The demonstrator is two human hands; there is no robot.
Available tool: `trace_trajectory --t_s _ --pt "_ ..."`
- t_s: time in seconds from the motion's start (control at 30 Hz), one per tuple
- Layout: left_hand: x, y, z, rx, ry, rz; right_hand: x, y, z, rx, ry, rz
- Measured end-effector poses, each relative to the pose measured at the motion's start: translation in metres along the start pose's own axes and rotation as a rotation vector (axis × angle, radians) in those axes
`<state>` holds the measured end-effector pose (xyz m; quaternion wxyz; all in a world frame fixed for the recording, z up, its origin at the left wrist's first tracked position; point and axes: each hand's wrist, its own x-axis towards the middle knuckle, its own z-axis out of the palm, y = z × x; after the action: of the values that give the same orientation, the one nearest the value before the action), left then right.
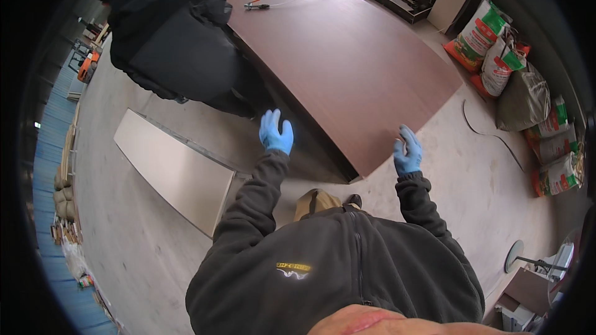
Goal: The person wipes a curved wooden panel with a cloth, places it on a stack of panels, then picks up two small square tiles and places them on the panel stack. The person then walks to a table, picks up a spray bottle, and walks toward a large cabinet.
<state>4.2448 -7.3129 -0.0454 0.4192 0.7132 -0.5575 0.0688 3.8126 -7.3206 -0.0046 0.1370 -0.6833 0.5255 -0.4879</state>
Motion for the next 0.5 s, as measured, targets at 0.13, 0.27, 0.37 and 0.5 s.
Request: trace_trajectory --t_s 0.13,0.27,0.37,0.5 --pt "0.165 -0.014 0.046 0.117 -0.038 0.037 0.101 -0.007 0.097 0.085 -0.102 0.031" --pt "0.31 -0.069 0.105 0.326 -0.159 0.073 0.141 -0.02 0.164 -0.165 0.048 -0.085" --pt "0.425 -0.111 0.168 0.505 -0.246 0.105 0.163 -0.025 0.181 -0.364 -0.102 0.015" --pt "0.526 -0.147 0.235 0.751 -0.405 0.111 0.181 -0.023 0.184 -0.274 -0.004 -0.045"
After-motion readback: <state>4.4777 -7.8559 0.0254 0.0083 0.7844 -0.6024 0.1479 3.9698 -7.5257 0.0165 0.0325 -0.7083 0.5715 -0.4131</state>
